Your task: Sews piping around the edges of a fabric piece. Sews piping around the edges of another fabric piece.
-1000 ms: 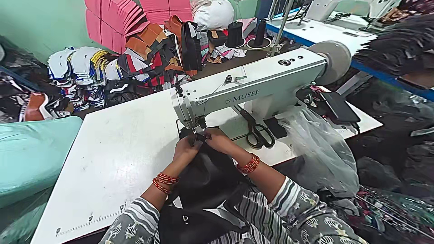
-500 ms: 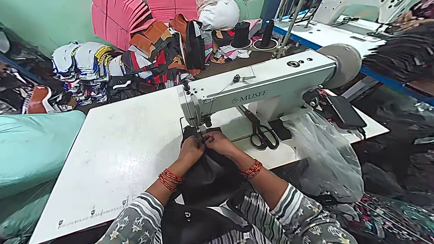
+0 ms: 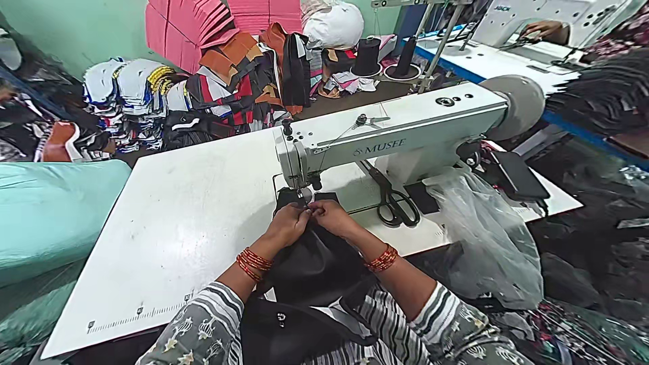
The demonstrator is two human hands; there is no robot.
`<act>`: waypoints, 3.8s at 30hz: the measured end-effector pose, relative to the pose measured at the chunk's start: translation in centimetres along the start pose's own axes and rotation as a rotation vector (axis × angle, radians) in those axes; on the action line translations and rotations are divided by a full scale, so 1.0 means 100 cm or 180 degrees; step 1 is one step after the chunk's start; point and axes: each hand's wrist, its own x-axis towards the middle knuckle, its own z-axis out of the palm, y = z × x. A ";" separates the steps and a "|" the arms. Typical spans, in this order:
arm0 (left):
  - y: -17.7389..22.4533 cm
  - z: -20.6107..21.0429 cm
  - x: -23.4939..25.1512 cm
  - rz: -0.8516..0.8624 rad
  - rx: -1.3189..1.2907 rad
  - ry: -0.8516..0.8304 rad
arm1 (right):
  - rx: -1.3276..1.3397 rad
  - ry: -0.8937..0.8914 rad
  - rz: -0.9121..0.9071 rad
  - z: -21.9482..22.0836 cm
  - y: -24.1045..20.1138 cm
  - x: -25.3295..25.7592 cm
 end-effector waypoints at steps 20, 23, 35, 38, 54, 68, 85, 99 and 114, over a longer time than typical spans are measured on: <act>-0.043 0.039 -0.025 0.1104 0.0940 0.0859 | -0.1507 -0.0577 0.0137 -0.001 -0.028 -0.016; -0.047 0.040 -0.026 0.1335 0.0934 0.0978 | -0.1859 -0.0712 0.0116 0.004 -0.032 -0.016; -0.042 0.029 -0.010 0.0960 0.0683 0.0774 | -0.2056 -0.0831 0.0016 0.003 -0.034 -0.014; -0.045 0.030 -0.013 0.1090 0.0687 0.0858 | -0.2021 -0.0794 0.0019 0.003 -0.034 -0.014; -0.052 0.007 0.011 0.0811 0.0606 0.0529 | -0.1987 -0.0805 -0.0076 -0.007 -0.038 0.022; -0.050 -0.065 -0.165 -0.1036 -0.0938 -0.0808 | -0.1850 -0.0704 -0.0089 -0.008 -0.035 0.024; -0.014 -0.027 -0.235 -0.1063 0.0341 0.2115 | -0.1453 -0.0266 -0.0140 -0.001 -0.024 0.015; -0.029 -0.078 -0.048 -0.0617 0.1302 0.0219 | -0.0705 0.0145 0.0087 0.000 -0.009 -0.005; 0.057 -0.006 0.014 -0.1615 0.0894 -0.0464 | -0.0702 0.0015 0.0125 -0.007 -0.006 -0.004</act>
